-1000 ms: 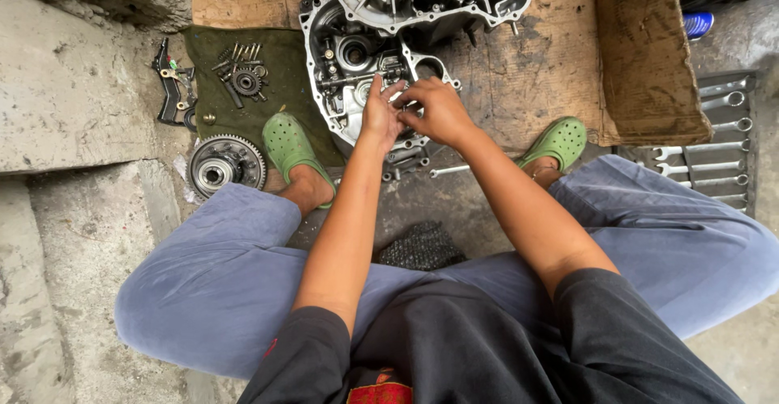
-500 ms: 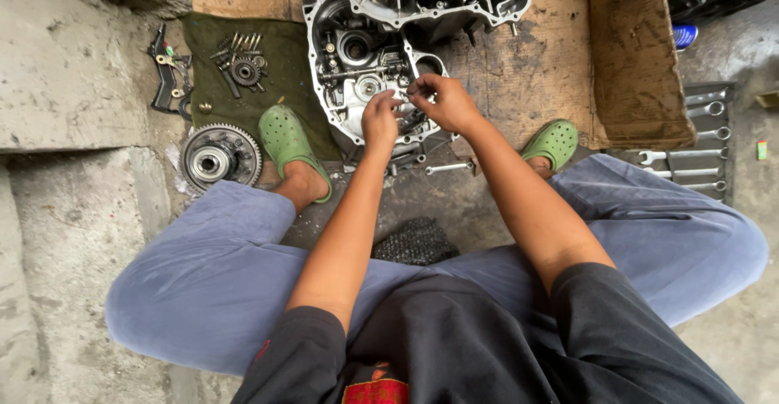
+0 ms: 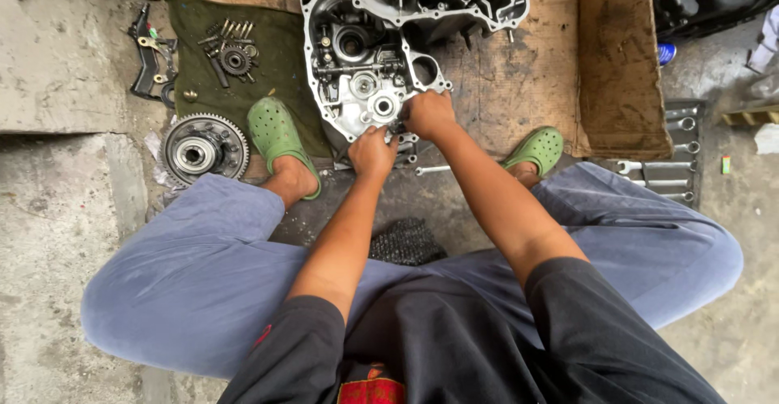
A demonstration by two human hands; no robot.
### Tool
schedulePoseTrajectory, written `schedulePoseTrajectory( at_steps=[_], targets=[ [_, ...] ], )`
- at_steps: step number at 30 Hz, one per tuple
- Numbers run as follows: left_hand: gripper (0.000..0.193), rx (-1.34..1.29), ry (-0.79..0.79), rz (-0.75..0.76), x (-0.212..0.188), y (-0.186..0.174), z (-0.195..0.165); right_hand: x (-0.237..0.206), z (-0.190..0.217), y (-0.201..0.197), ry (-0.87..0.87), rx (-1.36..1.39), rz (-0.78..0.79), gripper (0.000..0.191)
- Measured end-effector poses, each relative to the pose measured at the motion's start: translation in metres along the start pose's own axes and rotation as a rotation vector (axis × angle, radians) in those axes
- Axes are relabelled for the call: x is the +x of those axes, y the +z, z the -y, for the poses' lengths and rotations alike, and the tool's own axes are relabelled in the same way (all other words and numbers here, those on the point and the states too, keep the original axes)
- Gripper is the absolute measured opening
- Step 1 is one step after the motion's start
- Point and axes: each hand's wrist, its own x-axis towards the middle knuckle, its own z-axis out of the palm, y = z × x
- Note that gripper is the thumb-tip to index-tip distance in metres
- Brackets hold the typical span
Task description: The person sits on the floor and assembles internal components into a split engine casing. They place gears and shafts into position, then use a wrench to tighten bolts securing the parts within the casing.
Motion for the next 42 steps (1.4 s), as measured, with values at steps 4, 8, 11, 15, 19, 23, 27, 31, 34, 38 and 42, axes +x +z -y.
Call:
schedulePoseTrajectory(
  at_steps=[4, 8, 11, 15, 19, 23, 27, 31, 34, 38, 42],
  targets=[
    [0.033, 0.028, 0.037, -0.003, 0.001, 0.005, 0.002, 0.008, 0.008, -0.006, -0.018, -0.007, 0.049, 0.015],
    [0.036, 0.034, 0.061, -0.016, 0.001, 0.003, 0.004, 0.011, 0.013, -0.005, -0.006, 0.009, 0.088, 0.015],
    [0.035, 0.034, 0.063, -0.046, 0.002, 0.004, 0.004, 0.014, 0.013, -0.004, -0.015, 0.014, 0.079, 0.015],
    [0.032, 0.033, 0.076, -0.060, 0.003, 0.007, 0.003, 0.017, 0.014, -0.004, -0.007, 0.029, 0.094, 0.016],
    [0.029, 0.036, 0.066, -0.038, 0.002, 0.008, 0.005, 0.022, 0.022, -0.002, 0.034, 0.018, 0.134, 0.017],
    [0.030, 0.015, 0.072, -0.054, 0.002, 0.007, 0.005, 0.025, 0.026, -0.003, 0.072, 0.010, 0.176, 0.015],
    [0.031, -0.021, 0.079, -0.069, 0.001, 0.006, 0.005, 0.023, 0.022, -0.006, 0.059, 0.024, 0.144, 0.015],
    [0.032, -0.013, 0.076, -0.063, 0.003, 0.006, 0.006, 0.022, 0.017, -0.007, 0.080, 0.026, 0.154, 0.016],
    [0.033, -0.010, 0.074, -0.048, 0.004, 0.006, 0.008, 0.024, 0.017, -0.004, 0.070, 0.044, 0.159, 0.015],
    [0.034, -0.023, 0.052, -0.022, 0.004, 0.007, 0.007, 0.026, 0.021, -0.002, 0.060, 0.058, 0.168, 0.014],
    [0.032, -0.012, 0.022, -0.015, 0.003, 0.007, 0.005, 0.024, 0.023, -0.004, 0.108, 0.072, 0.167, 0.016]
  ],
)
